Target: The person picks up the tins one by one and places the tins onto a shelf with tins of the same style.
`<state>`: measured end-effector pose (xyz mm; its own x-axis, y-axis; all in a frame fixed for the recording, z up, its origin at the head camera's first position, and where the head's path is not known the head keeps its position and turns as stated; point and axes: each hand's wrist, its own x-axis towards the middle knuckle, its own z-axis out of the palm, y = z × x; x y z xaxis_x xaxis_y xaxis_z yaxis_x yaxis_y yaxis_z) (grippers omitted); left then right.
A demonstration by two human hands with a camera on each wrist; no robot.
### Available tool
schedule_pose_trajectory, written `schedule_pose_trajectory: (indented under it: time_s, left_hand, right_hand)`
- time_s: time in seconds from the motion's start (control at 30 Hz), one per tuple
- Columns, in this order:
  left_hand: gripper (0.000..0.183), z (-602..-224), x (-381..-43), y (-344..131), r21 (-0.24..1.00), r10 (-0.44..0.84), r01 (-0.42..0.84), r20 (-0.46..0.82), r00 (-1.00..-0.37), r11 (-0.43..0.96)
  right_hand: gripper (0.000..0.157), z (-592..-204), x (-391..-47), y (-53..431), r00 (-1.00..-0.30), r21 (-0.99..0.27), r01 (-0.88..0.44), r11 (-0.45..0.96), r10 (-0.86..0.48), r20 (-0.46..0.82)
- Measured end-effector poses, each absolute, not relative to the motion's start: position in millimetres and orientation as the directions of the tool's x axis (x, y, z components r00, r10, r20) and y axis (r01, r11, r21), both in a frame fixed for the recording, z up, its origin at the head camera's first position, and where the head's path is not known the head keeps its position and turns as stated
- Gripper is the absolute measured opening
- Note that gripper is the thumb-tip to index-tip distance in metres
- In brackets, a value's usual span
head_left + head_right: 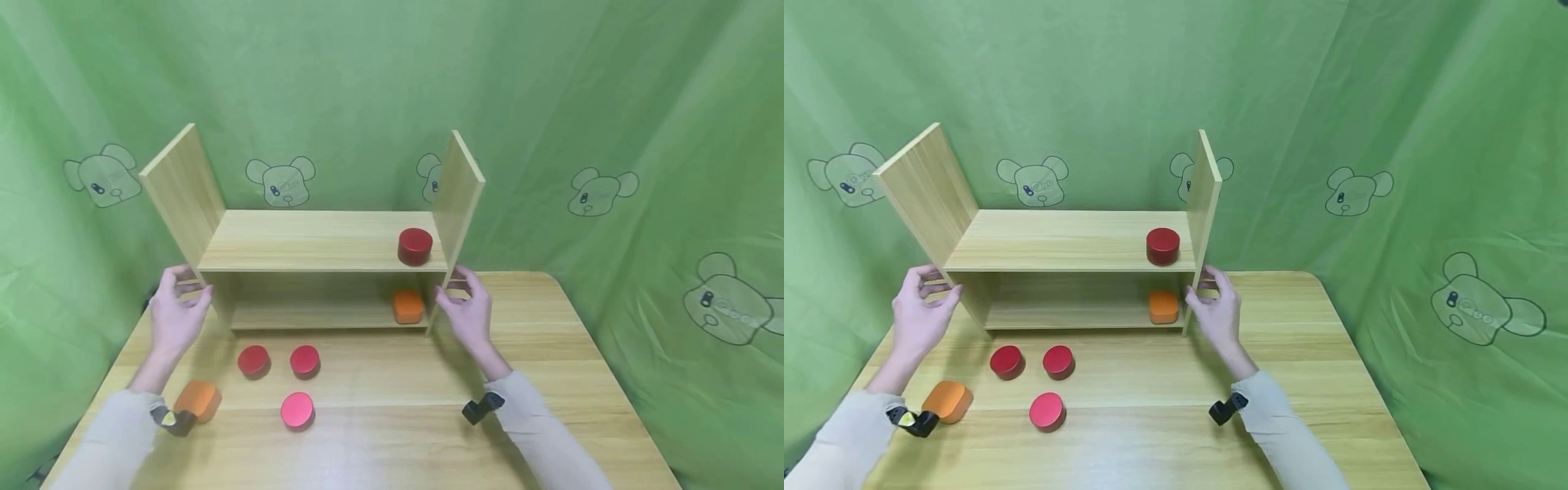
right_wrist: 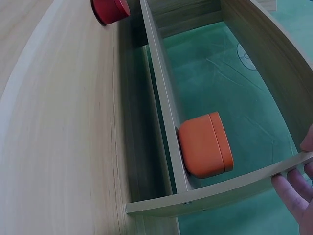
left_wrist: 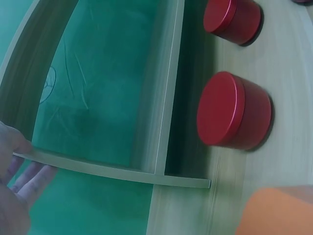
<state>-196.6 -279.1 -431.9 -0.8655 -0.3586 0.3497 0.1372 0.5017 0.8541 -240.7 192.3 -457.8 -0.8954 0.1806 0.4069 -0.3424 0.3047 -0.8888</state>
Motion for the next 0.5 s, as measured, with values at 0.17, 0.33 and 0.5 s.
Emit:
schedule_pose_trajectory:
  time_s: [0.17, 0.33, 0.5]
  left_hand:
    - [0.047, -431.8, -197.7, -271.6, 0.855, -0.340, 0.154, 0.354, -0.871, 0.496]
    - [0.044, -431.4, -197.9, -262.1, 0.842, -0.325, 0.174, 0.377, -0.868, 0.511]
    - [0.042, -431.2, -199.1, -252.5, 0.832, -0.321, 0.198, 0.403, -0.857, 0.519]
  right_hand:
    - [0.054, -455.9, -240.0, 201.4, -0.897, -0.891, -0.336, 0.305, 0.186, 0.402]
    - [0.052, -455.3, -240.0, 211.2, -0.899, -0.893, -0.330, 0.306, 0.186, 0.396]
    - [0.053, -454.2, -240.6, 220.1, -0.903, -0.898, -0.317, 0.305, 0.192, 0.385]
